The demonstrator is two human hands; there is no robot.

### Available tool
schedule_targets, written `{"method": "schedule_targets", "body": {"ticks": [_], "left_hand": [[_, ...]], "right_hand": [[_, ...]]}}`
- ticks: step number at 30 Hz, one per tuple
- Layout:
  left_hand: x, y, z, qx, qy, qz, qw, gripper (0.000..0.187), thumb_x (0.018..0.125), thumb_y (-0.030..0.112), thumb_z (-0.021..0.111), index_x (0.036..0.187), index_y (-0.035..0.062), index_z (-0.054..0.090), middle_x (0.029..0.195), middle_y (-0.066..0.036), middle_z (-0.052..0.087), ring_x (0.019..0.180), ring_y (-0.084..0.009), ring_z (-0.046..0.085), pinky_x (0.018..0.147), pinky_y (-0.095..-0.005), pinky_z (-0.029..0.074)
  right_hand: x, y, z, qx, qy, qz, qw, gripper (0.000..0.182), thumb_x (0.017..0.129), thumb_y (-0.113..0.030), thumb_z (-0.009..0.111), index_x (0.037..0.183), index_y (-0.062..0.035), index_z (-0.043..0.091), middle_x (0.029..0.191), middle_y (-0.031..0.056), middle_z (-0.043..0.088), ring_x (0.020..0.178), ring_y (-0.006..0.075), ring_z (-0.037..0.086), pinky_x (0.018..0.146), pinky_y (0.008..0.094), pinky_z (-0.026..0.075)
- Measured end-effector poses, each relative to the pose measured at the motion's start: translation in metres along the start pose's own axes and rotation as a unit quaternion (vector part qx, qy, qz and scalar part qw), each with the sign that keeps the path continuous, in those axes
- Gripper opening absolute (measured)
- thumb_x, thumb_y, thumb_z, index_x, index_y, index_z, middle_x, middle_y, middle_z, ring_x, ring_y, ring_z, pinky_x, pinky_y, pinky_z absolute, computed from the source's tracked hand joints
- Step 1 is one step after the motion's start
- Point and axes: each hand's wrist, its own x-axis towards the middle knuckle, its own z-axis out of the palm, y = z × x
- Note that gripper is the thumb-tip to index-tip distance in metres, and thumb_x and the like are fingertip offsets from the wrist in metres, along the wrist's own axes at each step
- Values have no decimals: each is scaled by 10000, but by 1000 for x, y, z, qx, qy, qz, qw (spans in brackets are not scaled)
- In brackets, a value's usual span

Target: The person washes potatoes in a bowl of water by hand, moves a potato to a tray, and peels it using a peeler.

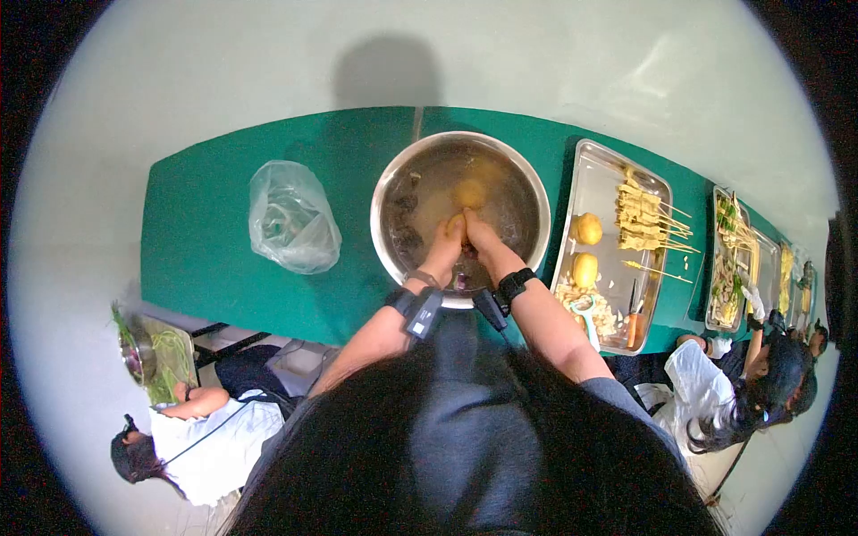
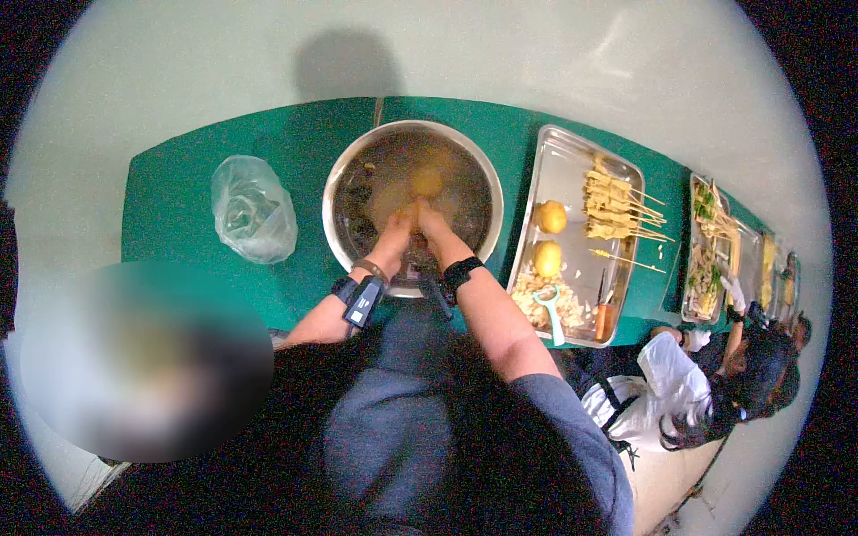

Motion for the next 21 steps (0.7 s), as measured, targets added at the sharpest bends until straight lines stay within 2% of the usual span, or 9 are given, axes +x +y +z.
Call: {"method": "schedule_targets", "body": {"ticks": [1,4,7,10,13,16,18,21], "left_hand": [[-7,11,0,-15,-12,4,1000,436,943,370,480,1210,26,500,1150,-101,578,1051,-207,528,900,-342,409],[-6,20,0,-53,0,-15,999,382,930,295,520,1130,-30,543,1053,-110,606,912,-160,574,788,-279,447],[19,-6,0,-131,17,-36,991,372,928,302,526,1097,-27,560,1030,-95,615,880,-152,582,767,-282,456],[33,-19,0,-166,7,-46,985,384,928,336,521,1073,-16,573,1017,-100,618,862,-172,590,760,-300,461],[73,-59,-12,-177,19,-77,981,415,929,377,506,1080,-4,575,1002,-112,621,860,-198,592,756,-321,460],[71,-48,-6,-228,11,-137,964,433,944,380,461,1096,-11,566,1017,-120,618,879,-218,589,771,-338,452],[52,-30,0,-162,2,-107,981,414,955,367,433,1103,4,567,1033,-114,614,898,-218,585,786,-348,448],[41,-27,7,-75,-12,-72,994,404,966,339,397,1166,16,536,1077,-126,607,967,-236,576,837,-354,437]], "right_hand": [[3,4,2,0,6,-20,1000,465,944,-477,376,1018,-79,605,814,58,591,663,151,522,526,286,395],[3,7,-5,-2,-24,-73,997,444,953,-441,383,1044,-66,603,852,65,599,703,157,525,573,280,408],[4,0,-9,-68,-8,-101,993,415,960,-405,390,1073,-56,584,849,73,599,697,151,522,571,279,409],[4,-3,-14,-145,-20,-90,985,424,958,-399,401,1109,-32,552,850,84,596,713,150,525,576,279,411],[0,6,-5,-206,-12,-229,951,456,954,-428,393,1096,-25,555,829,82,594,677,153,527,531,282,412],[-48,-27,5,-129,-27,-116,985,462,954,-429,389,1056,-23,584,846,86,604,672,179,542,535,317,434],[-53,-28,10,-103,2,-123,987,451,959,-417,381,1027,-25,593,854,90,613,687,197,556,550,339,450],[-26,-13,5,19,18,-37,999,439,965,-399,366,1001,-24,592,893,109,621,752,235,581,603,380,472]]}}
